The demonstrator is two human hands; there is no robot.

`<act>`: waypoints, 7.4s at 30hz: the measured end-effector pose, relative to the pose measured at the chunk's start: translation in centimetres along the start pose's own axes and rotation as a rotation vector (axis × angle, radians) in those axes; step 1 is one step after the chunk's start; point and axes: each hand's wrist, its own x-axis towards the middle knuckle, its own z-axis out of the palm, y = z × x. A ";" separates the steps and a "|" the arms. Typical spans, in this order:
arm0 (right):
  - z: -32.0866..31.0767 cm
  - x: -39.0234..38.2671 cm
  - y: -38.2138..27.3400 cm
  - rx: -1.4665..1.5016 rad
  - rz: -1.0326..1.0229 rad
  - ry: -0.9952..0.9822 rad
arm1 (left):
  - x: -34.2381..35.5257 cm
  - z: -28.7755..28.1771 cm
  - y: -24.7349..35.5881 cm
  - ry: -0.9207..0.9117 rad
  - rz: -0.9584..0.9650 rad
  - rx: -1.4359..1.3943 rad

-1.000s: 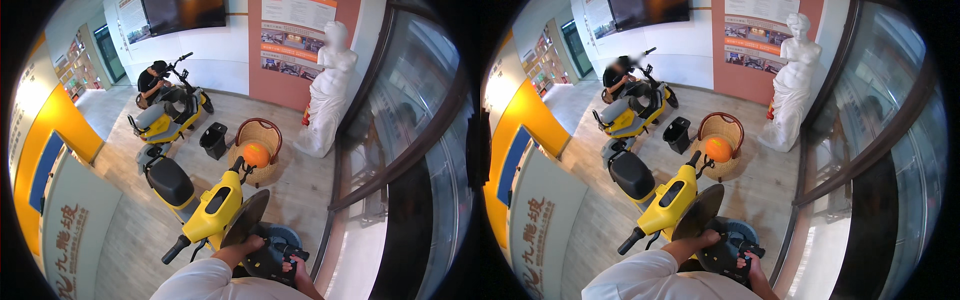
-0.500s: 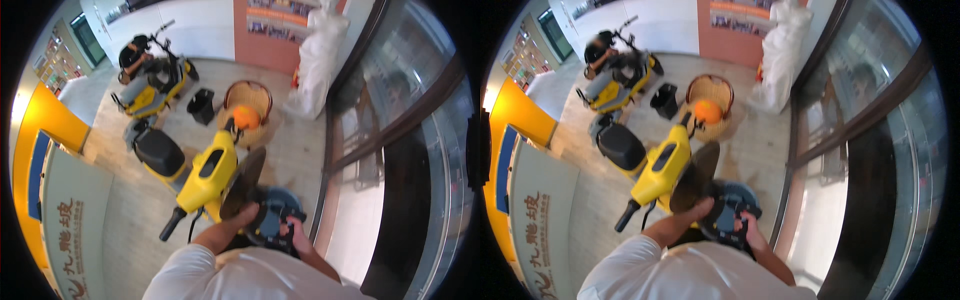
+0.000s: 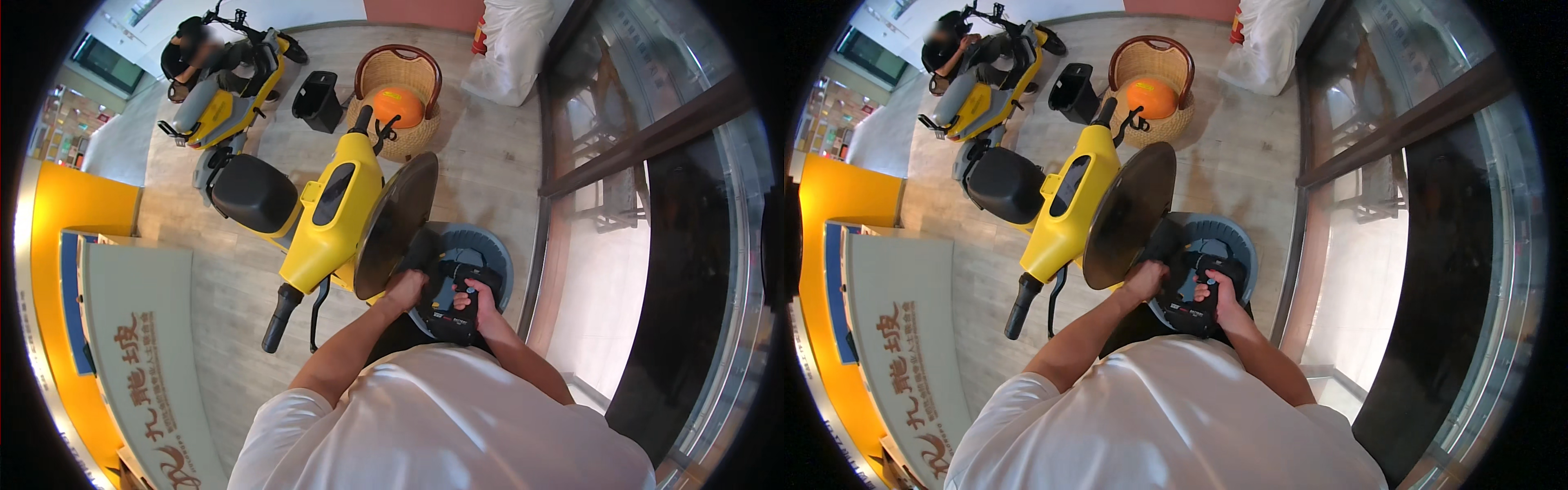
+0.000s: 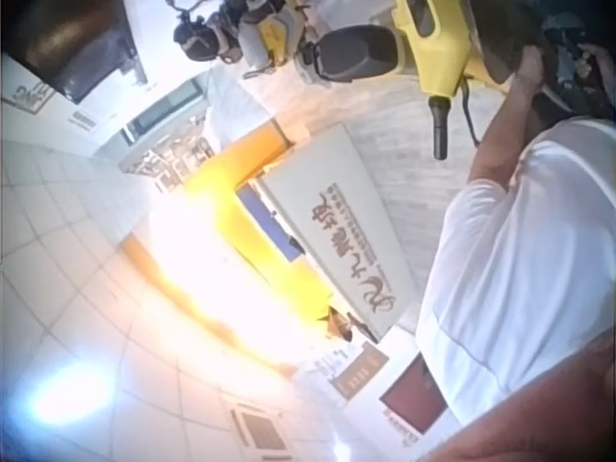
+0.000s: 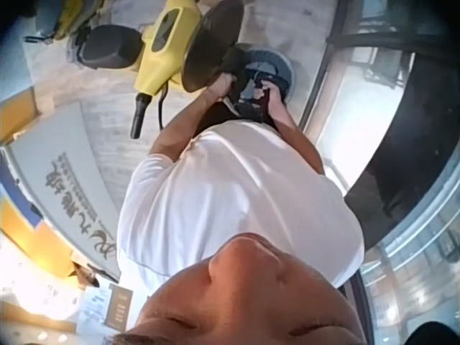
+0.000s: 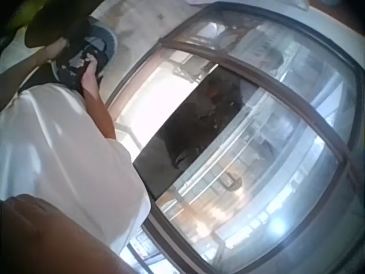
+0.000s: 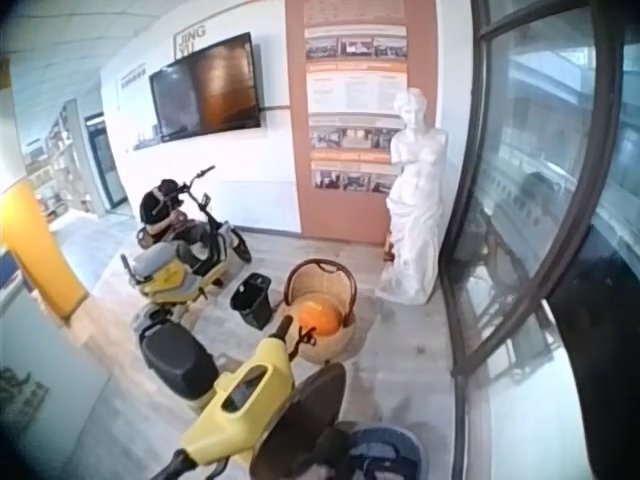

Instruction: The recorder uses an electric drill to remove or tighten screws inside the storage compartment of a yellow electric scooter.

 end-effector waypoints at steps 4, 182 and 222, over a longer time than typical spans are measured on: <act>-0.7 0.5 -0.4 0.023 0.015 -0.018 | -2.0 0.6 -0.2 0.143 0.204 -0.072; -0.5 0.6 -1.7 0.004 0.165 -0.033 | -2.7 0.8 -0.4 0.378 0.300 -0.175; -1.6 1.0 -1.2 -0.048 0.071 -0.100 | 9.5 5.4 -3.1 -0.056 0.245 0.529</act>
